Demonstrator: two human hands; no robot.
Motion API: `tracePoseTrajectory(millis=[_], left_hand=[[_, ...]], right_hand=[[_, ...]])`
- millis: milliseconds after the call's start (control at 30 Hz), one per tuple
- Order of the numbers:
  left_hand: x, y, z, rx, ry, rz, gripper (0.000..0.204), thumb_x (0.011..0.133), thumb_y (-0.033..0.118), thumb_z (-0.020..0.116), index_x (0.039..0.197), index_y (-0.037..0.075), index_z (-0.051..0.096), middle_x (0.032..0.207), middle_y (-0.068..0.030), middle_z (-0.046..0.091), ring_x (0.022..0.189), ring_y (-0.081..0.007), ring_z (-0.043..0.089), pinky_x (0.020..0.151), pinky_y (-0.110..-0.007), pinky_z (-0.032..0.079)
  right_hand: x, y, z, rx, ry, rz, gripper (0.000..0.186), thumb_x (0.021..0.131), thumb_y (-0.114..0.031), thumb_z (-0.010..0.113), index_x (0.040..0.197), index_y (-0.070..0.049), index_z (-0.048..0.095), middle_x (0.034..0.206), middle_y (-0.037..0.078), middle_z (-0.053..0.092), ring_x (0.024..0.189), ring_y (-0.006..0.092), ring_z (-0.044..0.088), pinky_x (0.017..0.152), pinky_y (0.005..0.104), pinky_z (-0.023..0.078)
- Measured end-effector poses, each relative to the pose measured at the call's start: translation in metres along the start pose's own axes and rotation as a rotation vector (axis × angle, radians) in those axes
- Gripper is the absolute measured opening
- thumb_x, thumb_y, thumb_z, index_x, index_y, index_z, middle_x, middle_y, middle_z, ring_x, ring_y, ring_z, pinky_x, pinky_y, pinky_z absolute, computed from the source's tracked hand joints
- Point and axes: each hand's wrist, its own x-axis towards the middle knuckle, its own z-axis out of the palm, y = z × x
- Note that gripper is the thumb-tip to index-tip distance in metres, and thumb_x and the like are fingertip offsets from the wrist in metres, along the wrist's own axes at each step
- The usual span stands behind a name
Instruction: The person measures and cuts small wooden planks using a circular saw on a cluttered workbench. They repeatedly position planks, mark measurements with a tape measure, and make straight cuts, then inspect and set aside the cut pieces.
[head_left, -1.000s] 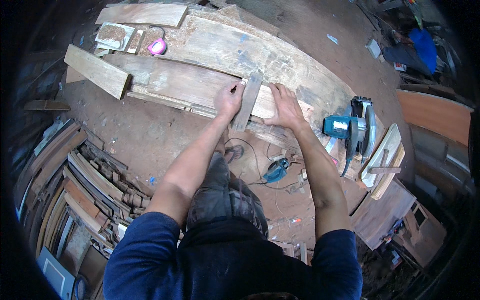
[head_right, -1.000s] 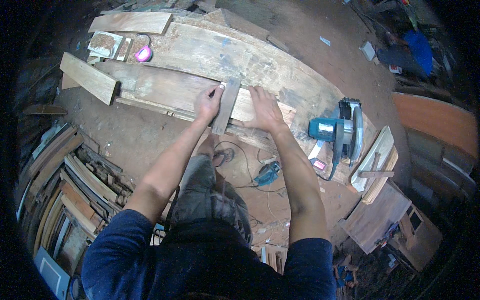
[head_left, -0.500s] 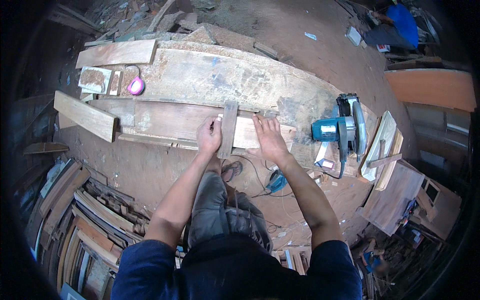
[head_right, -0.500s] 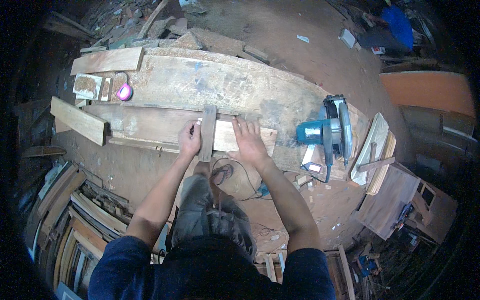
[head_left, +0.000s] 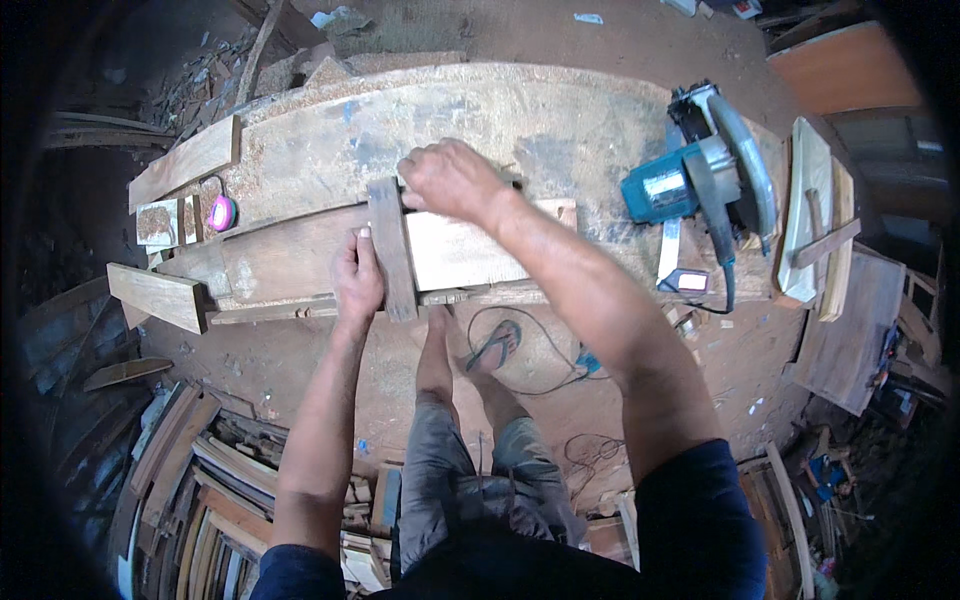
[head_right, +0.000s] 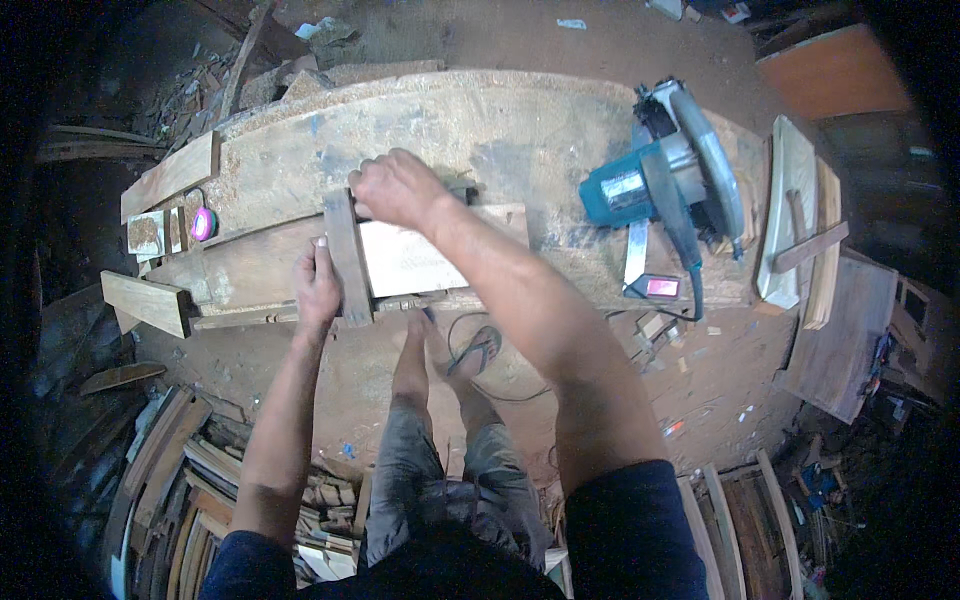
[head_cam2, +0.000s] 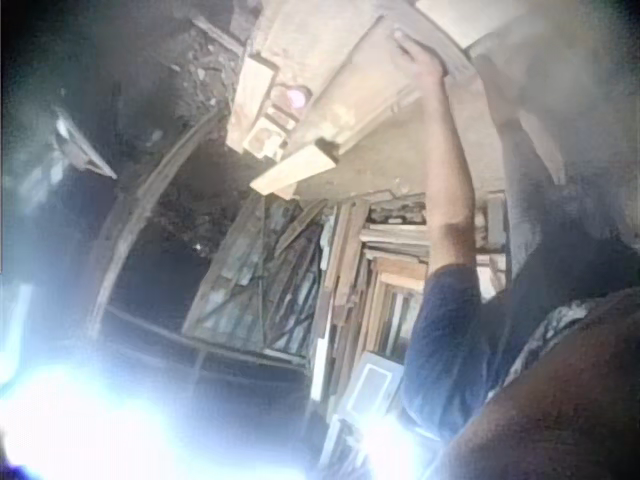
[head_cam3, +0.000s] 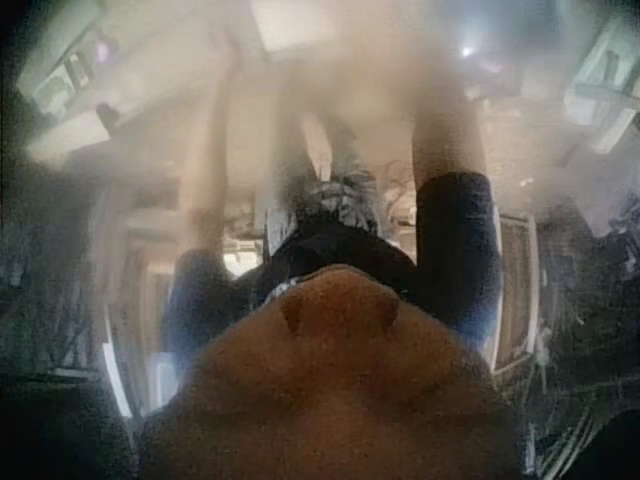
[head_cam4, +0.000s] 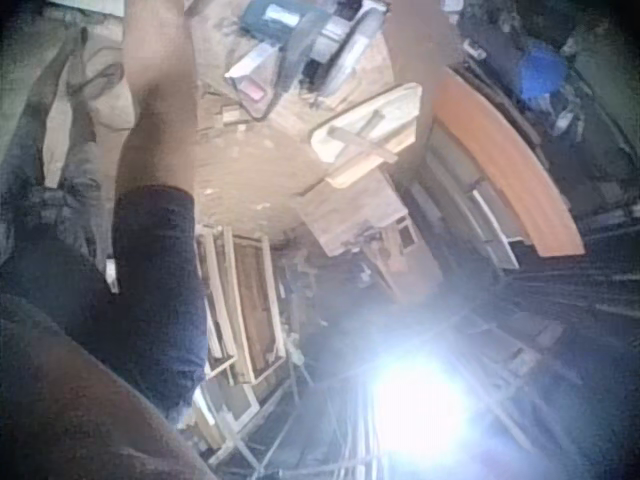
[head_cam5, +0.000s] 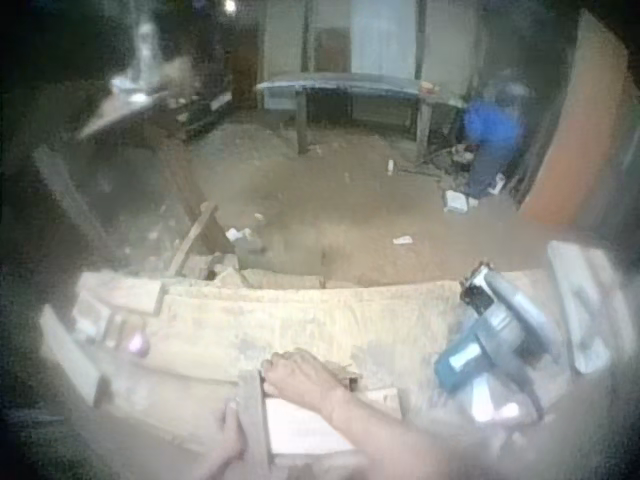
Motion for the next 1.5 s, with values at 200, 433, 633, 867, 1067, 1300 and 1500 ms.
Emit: tracePoseTrajectory(millis=[200,433,633,867,1067,1300,1500], left_hand=[[0.001,0.008,-0.003,0.012,-0.025,0.003,0.034,0.111,0.024,0.048,0.095,0.002,0.068,0.080,0.0002,0.065,0.075,-0.0056,0.052,0.067,-0.027,0.045],[-0.008,0.020,-0.003,0.215,0.050,-0.094,0.032,0.107,0.023,0.051,0.095,-0.002,0.066,0.076,-0.0053,0.064,0.077,-0.0089,0.055,0.070,-0.032,0.048],[-0.005,0.012,-0.003,0.123,0.054,0.021,0.026,0.107,0.017,0.052,0.096,-0.002,0.066,0.076,-0.0065,0.064,0.077,-0.0084,0.055,0.071,-0.031,0.048],[-0.002,0.016,0.005,-0.076,0.152,-0.097,0.027,0.109,0.020,0.054,0.098,-0.001,0.067,0.083,0.0016,0.064,0.077,-0.0061,0.053,0.071,-0.026,0.046],[-0.003,0.021,0.002,-0.052,0.146,-0.143,0.027,0.108,0.022,0.057,0.100,0.000,0.068,0.084,0.0037,0.063,0.076,-0.0042,0.052,0.070,-0.023,0.044],[-0.006,0.026,-0.001,-0.016,0.186,-0.129,0.021,0.104,0.016,0.061,0.103,-0.003,0.071,0.086,-0.0006,0.067,0.079,-0.0069,0.057,0.074,-0.025,0.049],[-0.002,0.022,0.001,0.005,0.154,-0.133,0.025,0.105,0.019,0.061,0.108,-0.003,0.072,0.092,-0.0011,0.070,0.085,-0.0072,0.060,0.079,-0.025,0.050]], right_hand=[[-0.018,0.009,-0.013,-0.013,-0.031,-0.058,0.012,0.082,-0.012,0.064,0.082,-0.005,0.075,0.085,0.017,0.074,0.083,0.0309,0.075,0.074,0.0454,0.058],[-0.156,0.016,-0.036,0.140,0.292,0.313,0.045,0.085,-0.031,0.077,0.120,-0.003,0.068,0.120,0.020,0.063,0.119,0.0357,0.058,0.110,0.0512,0.040],[-0.187,-0.010,-0.038,0.187,0.119,0.342,0.080,0.068,-0.050,0.089,0.135,-0.014,0.065,0.145,0.023,0.044,0.138,0.0422,0.040,0.118,0.0573,0.031],[-0.180,-0.001,-0.020,0.261,0.176,0.317,0.077,0.069,-0.045,0.090,0.136,-0.015,0.065,0.150,0.022,0.041,0.143,0.0436,0.036,0.113,0.0551,0.042],[-0.172,0.006,-0.023,0.289,0.168,0.358,0.075,0.068,-0.044,0.091,0.134,-0.016,0.067,0.152,0.022,0.041,0.145,0.0442,0.033,0.115,0.0541,0.041],[-0.168,0.003,-0.023,0.292,0.156,0.387,0.077,0.067,-0.043,0.092,0.135,-0.017,0.066,0.154,0.021,0.041,0.147,0.0437,0.032,0.117,0.0557,0.038],[-0.162,0.005,-0.023,0.275,0.205,0.375,0.082,0.061,-0.036,0.094,0.136,-0.018,0.064,0.153,0.020,0.041,0.145,0.0464,0.036,0.116,0.0595,0.036]])
